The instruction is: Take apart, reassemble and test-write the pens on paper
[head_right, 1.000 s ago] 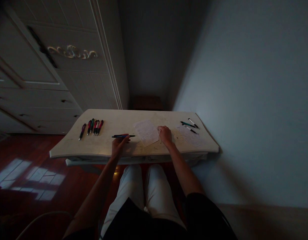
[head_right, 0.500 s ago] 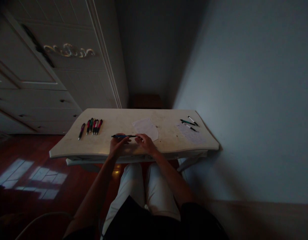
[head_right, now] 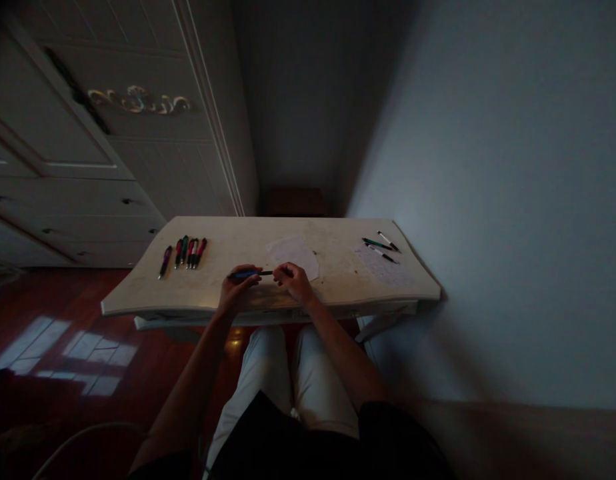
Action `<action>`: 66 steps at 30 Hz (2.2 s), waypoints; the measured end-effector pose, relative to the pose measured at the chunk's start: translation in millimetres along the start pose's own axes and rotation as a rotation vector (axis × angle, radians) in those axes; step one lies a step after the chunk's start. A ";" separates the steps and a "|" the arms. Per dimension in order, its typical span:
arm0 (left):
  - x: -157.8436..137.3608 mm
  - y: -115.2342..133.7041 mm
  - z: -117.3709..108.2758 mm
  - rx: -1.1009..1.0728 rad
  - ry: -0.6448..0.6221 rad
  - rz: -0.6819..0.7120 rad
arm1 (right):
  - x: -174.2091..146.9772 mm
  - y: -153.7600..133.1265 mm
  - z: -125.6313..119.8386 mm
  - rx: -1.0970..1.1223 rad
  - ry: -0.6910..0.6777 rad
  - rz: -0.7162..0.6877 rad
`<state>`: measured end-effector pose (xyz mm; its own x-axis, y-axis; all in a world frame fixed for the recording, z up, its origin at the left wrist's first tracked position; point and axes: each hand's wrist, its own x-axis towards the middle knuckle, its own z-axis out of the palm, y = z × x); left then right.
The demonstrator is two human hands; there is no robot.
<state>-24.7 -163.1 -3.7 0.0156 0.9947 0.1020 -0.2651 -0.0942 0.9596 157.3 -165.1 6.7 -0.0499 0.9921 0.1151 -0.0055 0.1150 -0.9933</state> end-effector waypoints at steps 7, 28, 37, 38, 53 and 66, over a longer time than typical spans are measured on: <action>3.6 -7.3 -1.4 -0.082 0.034 0.025 | -1.3 7.1 -11.9 0.066 0.128 0.108; -3.6 0.9 10.2 0.308 0.019 0.052 | -15.9 -4.6 -19.0 0.216 0.048 0.125; -3.7 -0.2 12.5 0.174 0.000 0.010 | -17.2 -1.6 -16.3 0.247 0.142 0.092; -3.5 0.0 11.4 0.143 -0.014 0.040 | -17.1 -0.8 -16.9 0.251 0.155 0.093; -6.2 -2.8 9.9 0.403 -0.044 0.038 | -21.3 -4.2 -14.7 0.297 0.213 0.080; -1.2 -2.1 2.6 0.174 -0.111 0.104 | -23.3 3.2 -18.0 0.347 0.240 0.107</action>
<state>-21.6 -164.2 -5.1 0.1058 0.9693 0.2221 -0.1004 -0.2118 0.9721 176.4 -186.9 0.9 0.1652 0.9857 -0.0323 -0.3500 0.0280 -0.9363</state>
